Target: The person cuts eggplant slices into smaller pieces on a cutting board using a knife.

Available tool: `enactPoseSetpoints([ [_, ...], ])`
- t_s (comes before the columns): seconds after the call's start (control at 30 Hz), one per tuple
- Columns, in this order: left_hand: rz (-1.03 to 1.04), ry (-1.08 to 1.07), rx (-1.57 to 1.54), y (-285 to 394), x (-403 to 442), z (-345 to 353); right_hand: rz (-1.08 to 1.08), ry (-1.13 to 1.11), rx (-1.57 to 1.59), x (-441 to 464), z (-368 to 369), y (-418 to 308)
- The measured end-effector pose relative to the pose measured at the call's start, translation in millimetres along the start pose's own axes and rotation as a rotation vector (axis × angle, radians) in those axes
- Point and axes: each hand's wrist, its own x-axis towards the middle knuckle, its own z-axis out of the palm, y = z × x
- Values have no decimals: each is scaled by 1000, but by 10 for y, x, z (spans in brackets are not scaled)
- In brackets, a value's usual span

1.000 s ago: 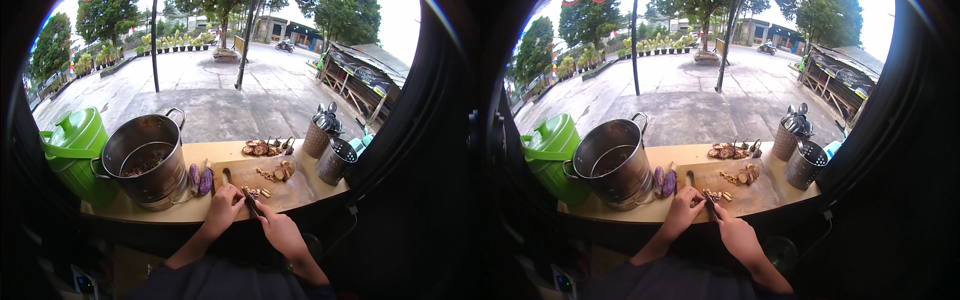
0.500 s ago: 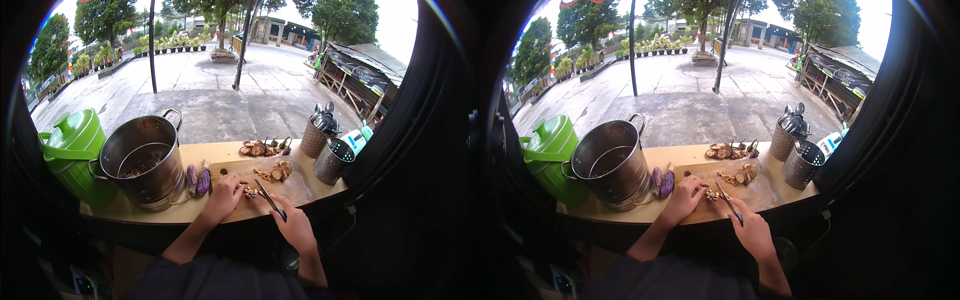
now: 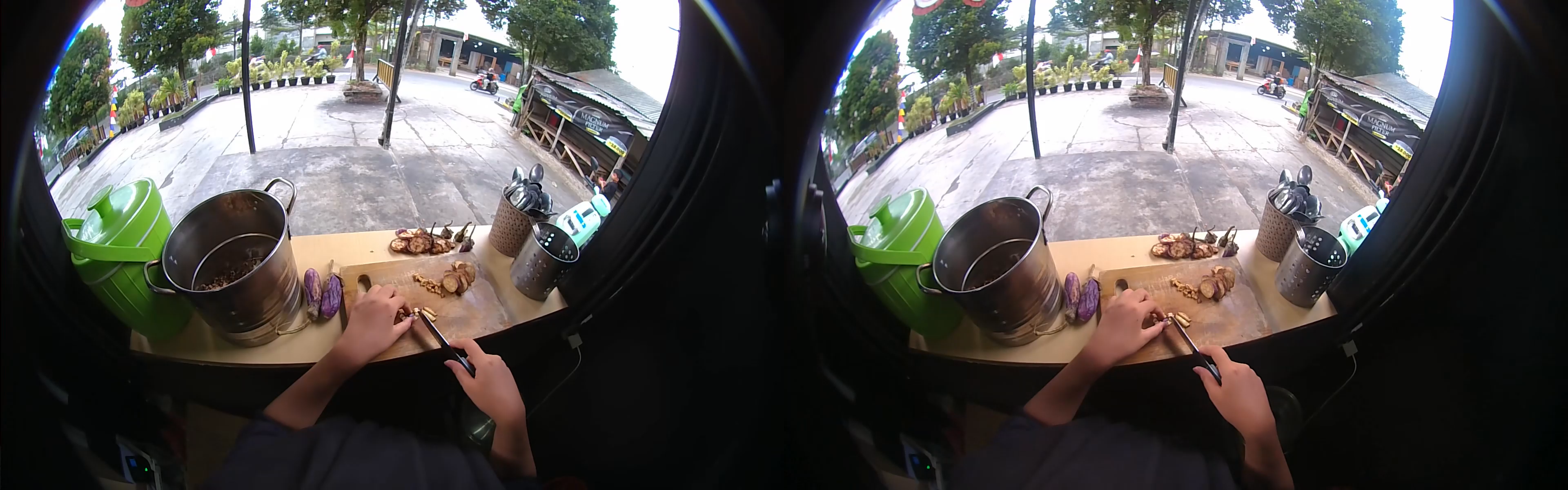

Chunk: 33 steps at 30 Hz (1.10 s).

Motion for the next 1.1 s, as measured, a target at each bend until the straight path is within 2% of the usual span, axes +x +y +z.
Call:
enactPoseSetpoints([
  [0.17,-29,-65,70,46,53,-17,14,15,24,-39,-19,7],
  [0.3,-2,-21,106,-14,68,41,22,5,34,-62,-36,19],
  [0.47,-53,40,-128,-85,50,-75,6,-39,19,-65,-69,-11],
  [0.53,-45,46,-141,-97,11,-140,-77,-111,-28,-36,-53,-14],
  [0.63,-47,60,-150,-122,-55,-180,-167,-28,-72,63,-4,10],
  [0.87,-66,88,-152,-110,-188,-159,-126,63,-80,325,54,-48],
  [1.1,-154,93,-231,-78,-253,-58,-88,-10,87,130,124,-187],
])
